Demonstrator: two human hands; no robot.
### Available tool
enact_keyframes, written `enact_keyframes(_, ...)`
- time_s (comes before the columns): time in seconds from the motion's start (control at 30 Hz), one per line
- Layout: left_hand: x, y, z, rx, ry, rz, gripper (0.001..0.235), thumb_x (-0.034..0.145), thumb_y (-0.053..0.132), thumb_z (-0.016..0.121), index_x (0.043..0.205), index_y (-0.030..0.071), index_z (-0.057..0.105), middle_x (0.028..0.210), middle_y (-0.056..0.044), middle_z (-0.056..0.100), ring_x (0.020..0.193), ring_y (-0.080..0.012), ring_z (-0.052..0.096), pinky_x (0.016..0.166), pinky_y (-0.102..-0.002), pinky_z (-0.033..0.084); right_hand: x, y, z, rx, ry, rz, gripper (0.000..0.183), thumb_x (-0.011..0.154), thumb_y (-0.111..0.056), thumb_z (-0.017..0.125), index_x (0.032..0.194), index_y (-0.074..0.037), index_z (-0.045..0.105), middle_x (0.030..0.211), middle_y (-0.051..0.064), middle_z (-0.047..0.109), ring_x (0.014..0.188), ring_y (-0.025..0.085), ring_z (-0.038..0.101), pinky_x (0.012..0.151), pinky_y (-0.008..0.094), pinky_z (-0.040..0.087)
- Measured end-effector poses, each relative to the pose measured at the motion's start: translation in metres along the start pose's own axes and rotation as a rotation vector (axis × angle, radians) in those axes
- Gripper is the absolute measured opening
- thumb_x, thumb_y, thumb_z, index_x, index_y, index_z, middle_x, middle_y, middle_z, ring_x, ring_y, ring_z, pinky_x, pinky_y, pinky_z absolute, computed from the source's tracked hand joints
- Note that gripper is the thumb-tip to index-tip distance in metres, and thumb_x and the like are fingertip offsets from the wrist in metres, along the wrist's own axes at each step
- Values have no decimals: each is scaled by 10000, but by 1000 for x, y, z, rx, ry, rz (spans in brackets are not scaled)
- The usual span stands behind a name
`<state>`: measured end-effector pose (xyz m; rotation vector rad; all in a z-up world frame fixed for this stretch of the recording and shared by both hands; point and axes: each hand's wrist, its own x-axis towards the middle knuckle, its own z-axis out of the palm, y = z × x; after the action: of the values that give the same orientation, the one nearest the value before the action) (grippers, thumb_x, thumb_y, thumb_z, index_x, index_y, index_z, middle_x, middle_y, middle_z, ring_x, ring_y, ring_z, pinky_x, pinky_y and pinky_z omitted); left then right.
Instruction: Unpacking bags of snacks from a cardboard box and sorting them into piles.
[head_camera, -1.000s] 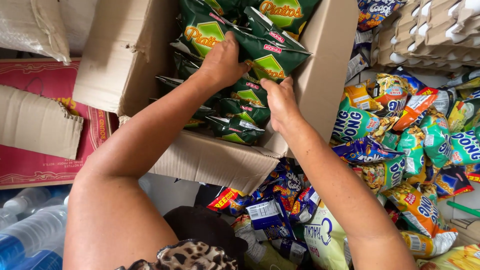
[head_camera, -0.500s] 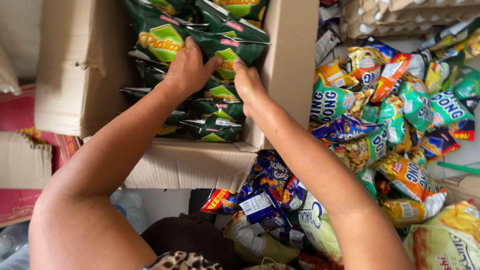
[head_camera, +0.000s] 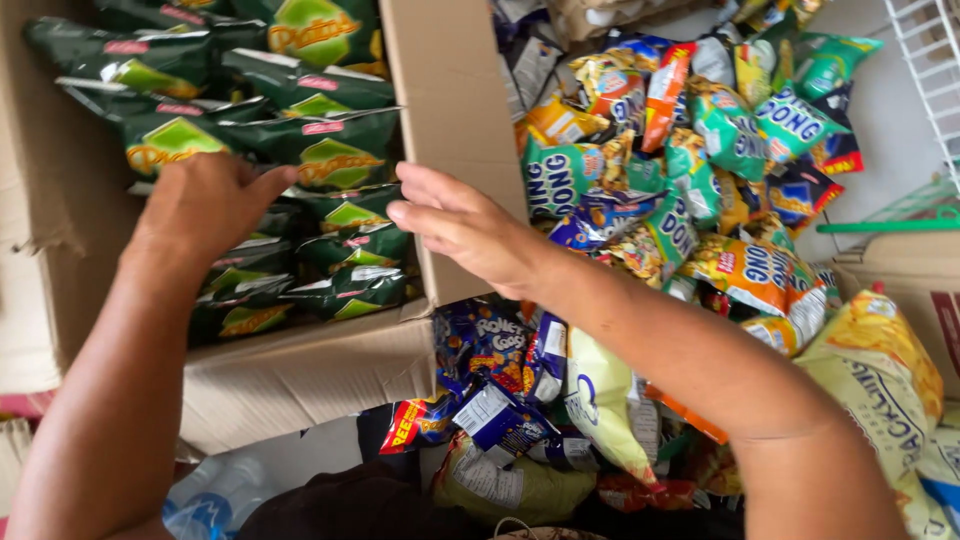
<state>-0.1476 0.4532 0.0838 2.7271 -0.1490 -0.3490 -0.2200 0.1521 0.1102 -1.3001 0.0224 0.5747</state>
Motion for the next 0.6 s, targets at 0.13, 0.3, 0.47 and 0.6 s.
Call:
enact_keyframes(0.13, -13, 46, -30, 155, -8, 12, 558, 974, 582, 691, 915, 35, 786, 846, -258, 720, 844, -473, 686, 797, -551, 546, -60, -56, -52, -224, -33, 112, 628, 983, -387, 580, 1519, -95, 434, 1547, 149, 503, 1310, 221, 591, 1077, 408, 483)
enact_keyframes(0.3, -15, 149, -46, 170, -6, 152, 505, 943, 542, 706, 940, 44, 793, 863, -236, 727, 837, -456, 685, 787, -548, 538, -126, -111, -170, -427, 135, 46, 507, 991, -345, 559, 1435, -99, 554, 1391, 114, 658, 1163, 212, 687, 966, 368, 546)
enact_keyframes(0.47, 0, 257, -8, 146, -137, 558, 404, 941, 465, 683, 1050, 80, 738, 924, -166, 760, 829, -383, 728, 771, -490, 571, -200, -125, -331, -546, 438, -80, 392, 1087, -261, 516, 1431, -81, 572, 1364, 105, 660, 1189, 197, 671, 985, 357, 531)
enact_keyframes(0.6, 10, 333, 35, 151, -180, 659, 368, 907, 400, 693, 1107, 92, 712, 961, -159, 764, 868, -371, 730, 790, -499, 566, -236, -96, -423, -575, 651, -30, 333, 1147, -235, 490, 1412, -61, 591, 1347, 124, 666, 1168, 218, 665, 977, 370, 518)
